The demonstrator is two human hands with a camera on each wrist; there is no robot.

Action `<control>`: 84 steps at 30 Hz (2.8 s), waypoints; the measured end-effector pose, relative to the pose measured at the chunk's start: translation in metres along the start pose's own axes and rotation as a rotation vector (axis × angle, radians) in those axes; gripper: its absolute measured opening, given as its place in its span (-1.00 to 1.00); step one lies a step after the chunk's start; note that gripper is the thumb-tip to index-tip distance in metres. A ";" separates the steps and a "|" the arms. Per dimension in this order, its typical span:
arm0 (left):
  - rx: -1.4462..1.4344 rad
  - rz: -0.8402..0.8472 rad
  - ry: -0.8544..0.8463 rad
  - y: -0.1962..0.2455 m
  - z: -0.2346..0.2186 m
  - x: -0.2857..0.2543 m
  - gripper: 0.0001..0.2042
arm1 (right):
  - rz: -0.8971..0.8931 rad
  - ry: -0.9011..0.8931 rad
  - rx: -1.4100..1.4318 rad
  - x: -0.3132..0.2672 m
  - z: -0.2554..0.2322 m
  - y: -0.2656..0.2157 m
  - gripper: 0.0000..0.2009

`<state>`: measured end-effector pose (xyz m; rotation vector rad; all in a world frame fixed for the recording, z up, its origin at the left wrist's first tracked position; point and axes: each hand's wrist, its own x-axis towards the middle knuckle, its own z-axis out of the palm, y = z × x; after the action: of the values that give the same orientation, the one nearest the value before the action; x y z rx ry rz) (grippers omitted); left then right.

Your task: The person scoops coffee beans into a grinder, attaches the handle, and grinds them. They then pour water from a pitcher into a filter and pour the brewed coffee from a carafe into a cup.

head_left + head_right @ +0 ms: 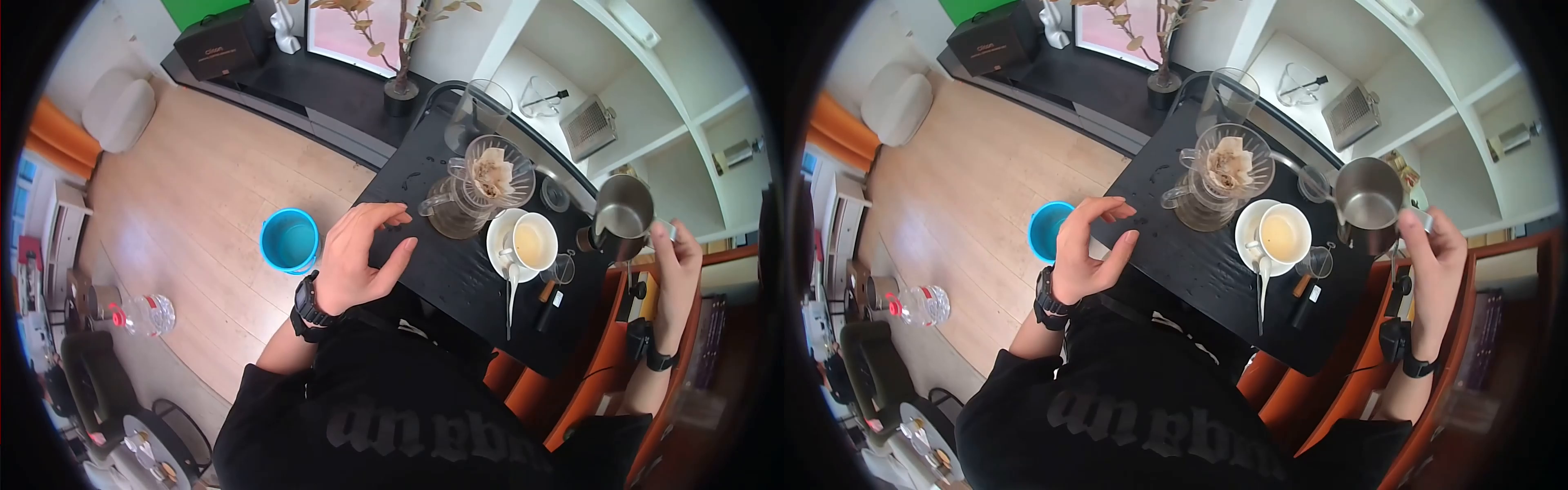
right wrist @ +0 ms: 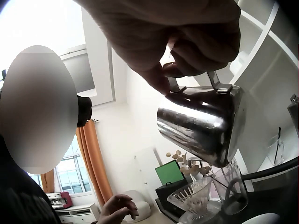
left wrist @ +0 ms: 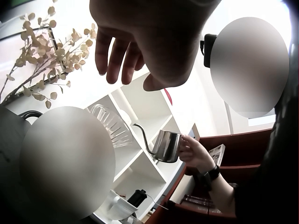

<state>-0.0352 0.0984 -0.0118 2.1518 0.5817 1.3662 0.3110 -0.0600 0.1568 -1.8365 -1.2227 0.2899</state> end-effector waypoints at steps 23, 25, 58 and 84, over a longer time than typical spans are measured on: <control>0.025 -0.030 0.072 0.005 -0.006 -0.009 -0.58 | -0.069 -0.186 -0.279 0.041 0.031 -0.033 -0.56; 0.022 -0.029 0.071 0.005 -0.005 -0.008 -0.58 | -0.073 -0.185 -0.276 0.041 0.032 -0.033 -0.56; -0.303 -0.590 -0.274 -0.068 0.085 -0.003 -0.78 | 0.619 0.762 0.796 -0.229 0.075 0.174 -0.66; 0.081 0.064 -0.061 -0.009 0.078 0.022 -0.67 | 0.064 0.899 0.082 -0.208 0.078 0.136 -0.82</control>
<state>0.0439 0.1030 -0.0297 2.2864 0.5569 1.3261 0.2475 -0.2075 -0.0478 -1.6308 -0.5106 -0.4186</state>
